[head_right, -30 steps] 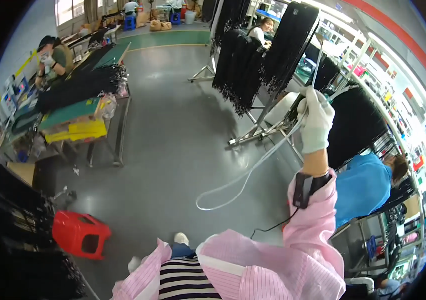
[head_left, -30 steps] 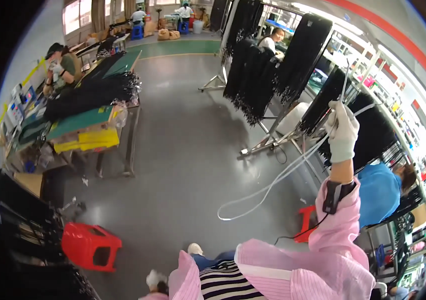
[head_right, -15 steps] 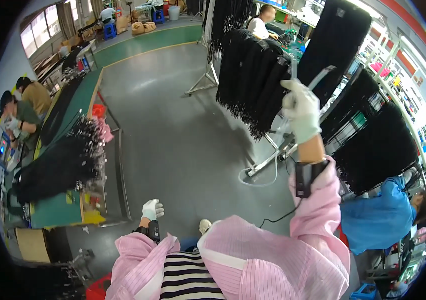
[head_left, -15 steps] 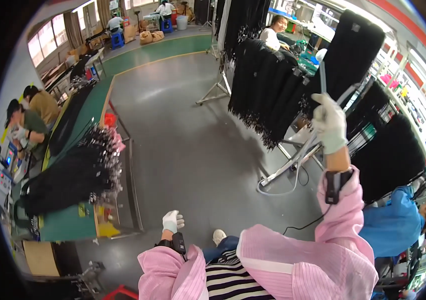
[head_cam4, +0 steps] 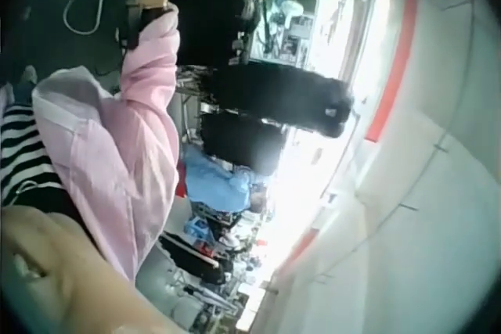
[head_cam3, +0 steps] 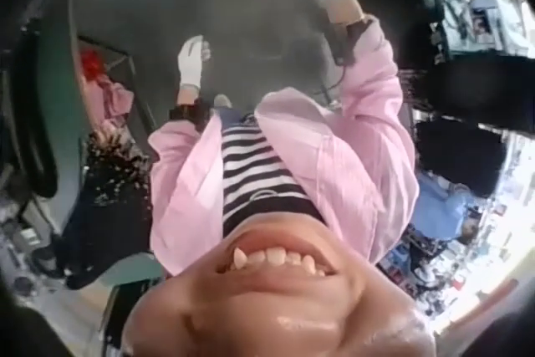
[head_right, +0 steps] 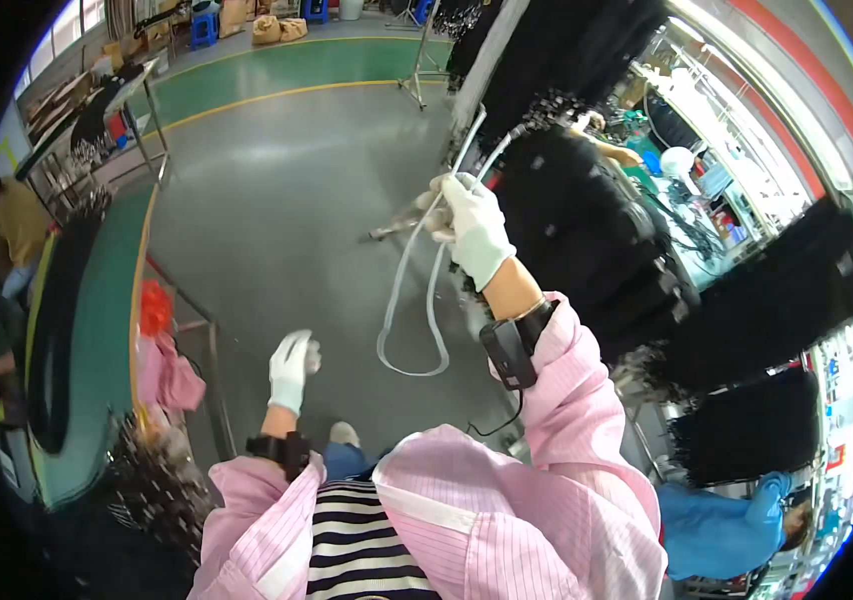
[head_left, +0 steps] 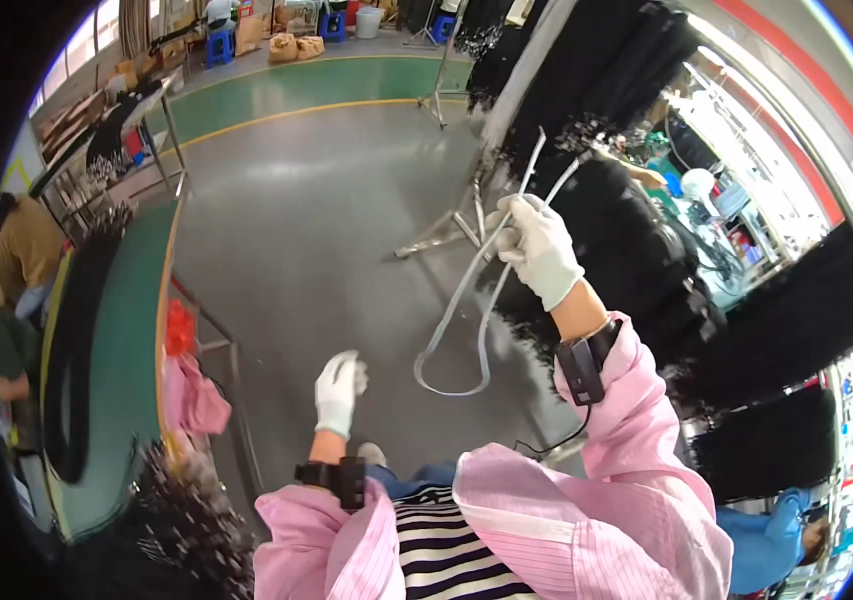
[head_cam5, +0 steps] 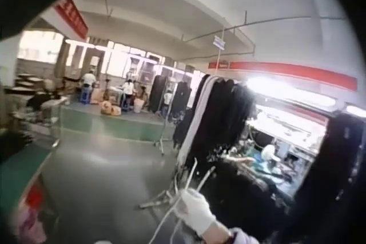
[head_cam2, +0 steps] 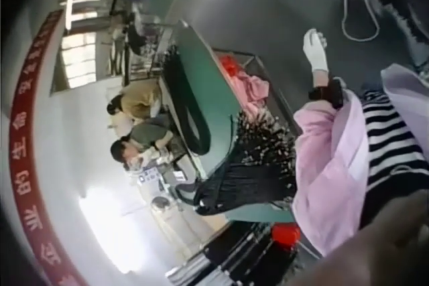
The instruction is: The person picks up a cable, walks to a testing machine, and plugs both ends into the device. After unplugging the cable, they use pliers to cut the connectors off the ends before returning to the machine to test another cable.
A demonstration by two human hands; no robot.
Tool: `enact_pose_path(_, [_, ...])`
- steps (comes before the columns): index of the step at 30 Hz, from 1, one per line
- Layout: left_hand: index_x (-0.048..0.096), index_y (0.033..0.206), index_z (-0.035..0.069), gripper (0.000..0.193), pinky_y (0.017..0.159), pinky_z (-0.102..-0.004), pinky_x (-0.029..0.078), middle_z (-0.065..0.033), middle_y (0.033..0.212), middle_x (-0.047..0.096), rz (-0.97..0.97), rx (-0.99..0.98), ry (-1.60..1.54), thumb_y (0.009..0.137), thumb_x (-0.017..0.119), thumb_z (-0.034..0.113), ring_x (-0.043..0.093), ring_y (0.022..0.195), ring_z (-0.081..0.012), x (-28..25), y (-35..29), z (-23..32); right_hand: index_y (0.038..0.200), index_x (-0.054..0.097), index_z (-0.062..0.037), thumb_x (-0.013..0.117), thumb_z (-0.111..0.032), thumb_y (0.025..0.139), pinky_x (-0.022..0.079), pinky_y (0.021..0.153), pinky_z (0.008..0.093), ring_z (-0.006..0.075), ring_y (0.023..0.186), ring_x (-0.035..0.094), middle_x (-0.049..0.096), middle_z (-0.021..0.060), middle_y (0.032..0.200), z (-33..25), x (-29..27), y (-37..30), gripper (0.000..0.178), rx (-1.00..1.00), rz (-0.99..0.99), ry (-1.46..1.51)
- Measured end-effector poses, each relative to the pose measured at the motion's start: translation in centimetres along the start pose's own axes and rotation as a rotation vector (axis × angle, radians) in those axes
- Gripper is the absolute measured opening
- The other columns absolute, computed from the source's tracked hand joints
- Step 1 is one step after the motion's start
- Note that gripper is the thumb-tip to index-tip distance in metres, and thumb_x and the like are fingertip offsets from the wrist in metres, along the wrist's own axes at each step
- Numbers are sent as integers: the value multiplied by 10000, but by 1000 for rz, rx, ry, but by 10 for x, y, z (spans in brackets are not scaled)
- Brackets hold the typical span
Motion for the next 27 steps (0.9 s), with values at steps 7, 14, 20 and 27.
enact_pose_path(7, [447, 1176, 29, 404, 678, -353, 478, -172, 940, 594, 120, 1299, 982, 827, 555, 201, 586, 823, -302, 147, 209, 208, 964, 496, -2, 455, -149, 891, 497, 630, 355, 274, 719, 594, 558, 166, 876, 50, 112, 231, 169, 20, -184, 490])
enact_pose_path(14, [510, 1096, 15, 285, 576, -368, 465, -169, 769, 583, -171, 927, 944, 866, 481, 182, 572, 630, -285, 129, 452, 266, 1027, 498, 17, 478, -141, 879, 479, 835, 440, 329, 899, 578, 553, 181, 941, 53, 160, 489, 217, -70, -272, 687])
enact_pose_path(20, [531, 1048, 7, 258, 347, -178, 270, 14, 538, 386, 126, 319, 26, 918, 413, 196, 328, 386, -36, 55, 646, 364, 1082, 493, 44, 509, -125, 868, 464, 874, 423, 322, 969, 561, 561, 180, 955, 72, 140, 726, 273, -145, -244, 497])
enact_pose_path(27, [525, 1020, 11, 348, 282, -218, 241, 9, 448, 359, 77, 285, -173, 940, 364, 308, 275, 311, -64, 17, 916, 387, 1021, 539, -2, 511, -170, 872, 481, 462, 279, 176, 564, 589, 597, 104, 776, 45, 19, 924, 227, -114, 473, 147])
Point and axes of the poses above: each hand's wrist, its own y-axis towards the middle knuckle, its own x-axis out of the palm, z = x × y, the point moved 2 cm from there along y, towards the middle knuckle
